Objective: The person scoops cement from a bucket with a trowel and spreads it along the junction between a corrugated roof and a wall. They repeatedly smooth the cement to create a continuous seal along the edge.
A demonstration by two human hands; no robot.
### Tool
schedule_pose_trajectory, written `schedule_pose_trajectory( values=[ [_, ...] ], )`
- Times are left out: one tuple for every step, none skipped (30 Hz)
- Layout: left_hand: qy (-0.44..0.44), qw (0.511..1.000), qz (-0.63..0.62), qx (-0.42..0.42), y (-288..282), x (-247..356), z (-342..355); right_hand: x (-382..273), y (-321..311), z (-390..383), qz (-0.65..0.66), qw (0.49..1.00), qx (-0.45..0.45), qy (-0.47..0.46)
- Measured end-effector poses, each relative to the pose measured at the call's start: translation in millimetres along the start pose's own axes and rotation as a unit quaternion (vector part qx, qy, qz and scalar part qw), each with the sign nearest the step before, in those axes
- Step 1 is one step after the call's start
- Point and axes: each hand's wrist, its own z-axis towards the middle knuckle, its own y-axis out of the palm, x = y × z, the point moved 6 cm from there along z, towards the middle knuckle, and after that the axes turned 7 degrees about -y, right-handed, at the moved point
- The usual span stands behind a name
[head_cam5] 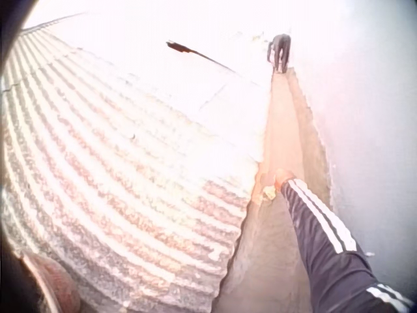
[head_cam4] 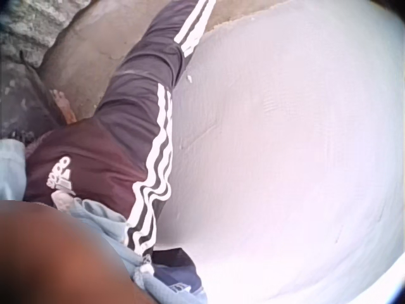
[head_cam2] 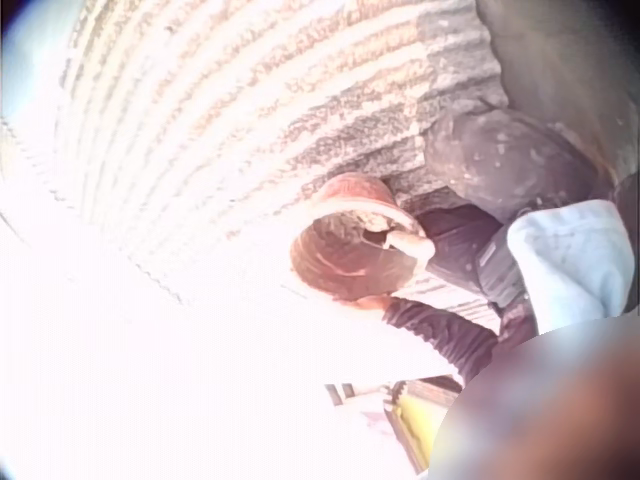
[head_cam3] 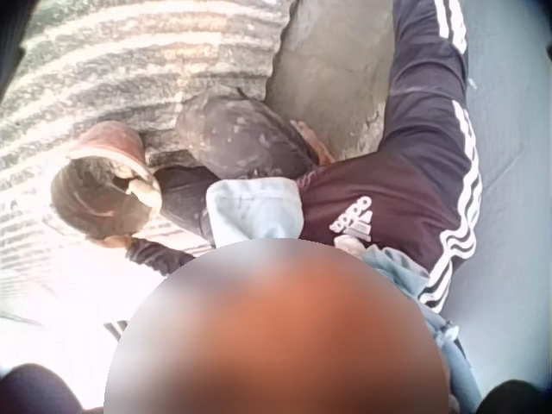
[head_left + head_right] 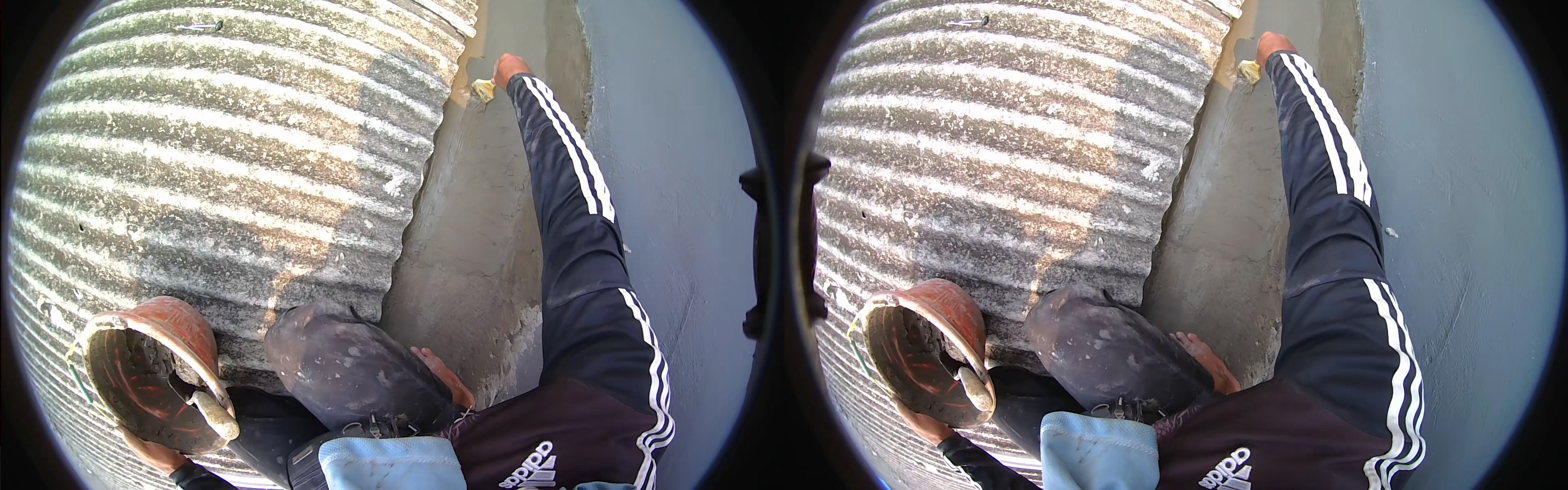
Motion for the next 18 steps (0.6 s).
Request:
schedule_pose_trajectory(
  values=[
    [0.031,0.999,0.021,0.007,-1.2,2.4,0.1,5.9,-5.0,2.3,0.012,0.999,0.042,0.028],
    [0.041,0.998,0.042,-0.002,-0.5,2.3,-0.1,10.0,-8.5,2.7,0.022,0.995,0.084,0.048],
    [0.077,0.994,0.08,-0.004,-0.8,5.3,-1.2,12.0,-7.2,2.3,0.028,0.993,0.094,0.059],
    [0.086,0.99,0.114,0.018,-2.6,5.8,-1.8,12.3,-5.5,1.3,0.032,0.992,0.103,0.061],
    [0.078,0.994,0.078,-0.008,-1.0,4.6,-1.7,12.3,-3.2,-1.1,0.033,0.99,0.115,0.068],
    [0.043,0.998,0.038,-0.012,-1.5,0.9,-1.6,8.5,2.5,-3.7,0.032,0.993,0.103,0.053],
    [0.034,0.999,0.029,-0.005,-2.3,0.8,-1.9,3.3,8.0,-8.7,0.03,0.994,0.099,0.042],
    [0.016,1.0,0.006,-0.014,-1.2,-0.2,-2.4,-0.9,10.7,-13.0,0.027,0.995,0.089,0.041],
    [0.024,0.999,0.016,-0.016,0.0,2.5,-2.2,-7.0,15.0,-20.0,0.015,0.997,0.07,0.026],
    [0.035,0.998,0.045,-0.001,-0.8,4.9,-3.2,-17.2,20.4,-28.8,0.0,0.999,0.043,-0.007],
    [0.019,1.0,0.008,-0.019,1.1,3.5,-3.8,-27.0,24.1,-39.4,-0.019,0.999,0.013,-0.034],
    [0.009,1.0,-0.009,-0.017,0.2,2.5,-3.6,-37.3,26.9,-52.5,-0.044,0.997,-0.016,-0.065],
    [0.036,0.999,0.027,-0.001,-1.1,5.5,-4.1,-46.3,24.3,-67.1,-0.054,0.994,-0.012,-0.095],
    [0.014,1.0,-0.003,-0.013,-0.8,1.8,-3.7,-52.3,16.3,-79.5,-0.053,0.989,-0.009,-0.136],
    [0.03,0.999,0.024,-0.009,-1.2,2.5,-2.0,-58.1,11.2,-90.0,-0.062,0.984,-0.029,-0.167],
    [0.053,0.996,0.074,0.014,-4.8,3.2,-2.2,-58.4,9.6,-95.9,-0.008,0.982,-0.094,-0.162],
    [0.044,0.998,0.054,-0.003,-5.4,-0.3,-0.9,-53.0,8.5,-99.9,0.036,0.973,-0.179,-0.144],
    [0.043,0.998,0.056,-0.002,-6.6,-3.3,0.3,-50.8,11.0,-102.9,0.091,0.952,-0.259,-0.134]
  ],
)
